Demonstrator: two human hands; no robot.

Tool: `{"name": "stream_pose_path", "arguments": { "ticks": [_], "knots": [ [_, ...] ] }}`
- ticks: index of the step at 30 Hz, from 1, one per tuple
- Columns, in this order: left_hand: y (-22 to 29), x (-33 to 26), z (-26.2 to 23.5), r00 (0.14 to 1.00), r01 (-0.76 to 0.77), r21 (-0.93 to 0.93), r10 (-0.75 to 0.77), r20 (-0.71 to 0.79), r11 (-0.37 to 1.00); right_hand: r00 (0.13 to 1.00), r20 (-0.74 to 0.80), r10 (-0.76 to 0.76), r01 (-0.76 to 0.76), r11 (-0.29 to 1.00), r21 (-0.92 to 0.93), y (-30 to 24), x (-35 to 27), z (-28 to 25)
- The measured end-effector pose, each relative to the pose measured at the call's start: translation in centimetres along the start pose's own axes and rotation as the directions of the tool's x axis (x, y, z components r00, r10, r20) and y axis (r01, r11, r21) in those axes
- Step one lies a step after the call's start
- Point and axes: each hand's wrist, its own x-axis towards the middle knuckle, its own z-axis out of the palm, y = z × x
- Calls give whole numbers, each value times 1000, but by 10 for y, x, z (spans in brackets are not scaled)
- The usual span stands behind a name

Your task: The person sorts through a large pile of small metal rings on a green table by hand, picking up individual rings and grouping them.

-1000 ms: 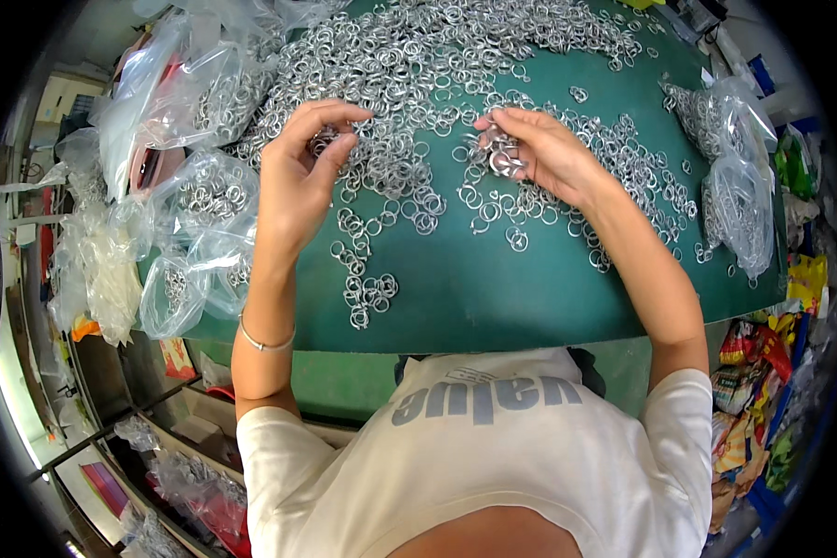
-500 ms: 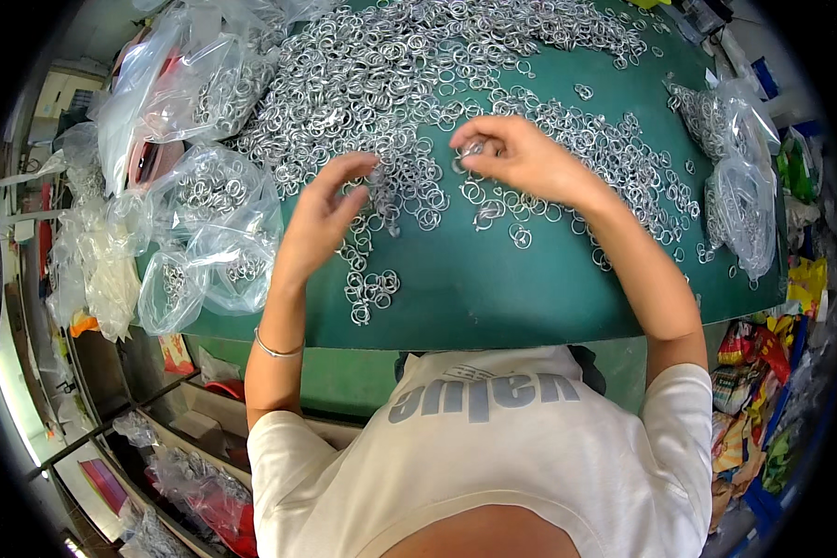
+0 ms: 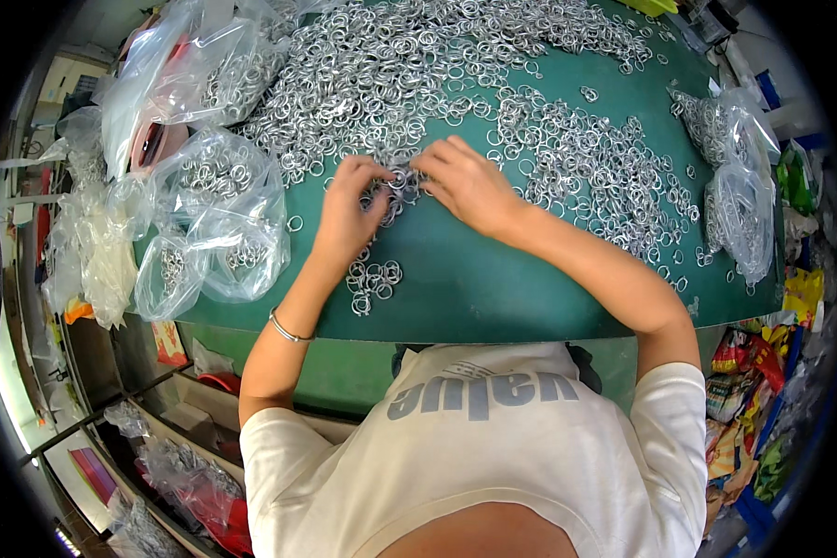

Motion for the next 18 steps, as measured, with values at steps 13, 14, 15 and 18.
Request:
{"name": "stream_pose_path", "arguments": {
  "ticks": [13,14,15,18],
  "knots": [
    [5,-12,-22,984,161,17,-159,-78,987,824,252,508,-563,677,474,-4,17,-65],
    [9,-11,-21,989,138,86,-132,-71,987,900,104,423,-427,808,405,-5,21,-64],
    [13,-11,-20,994,106,153,-100,-51,983,947,-41,317,-290,907,305,-6,23,-63],
    [21,-20,-9,991,71,328,-104,85,942,900,171,400,-432,869,241,9,9,-63]
  ]
}}
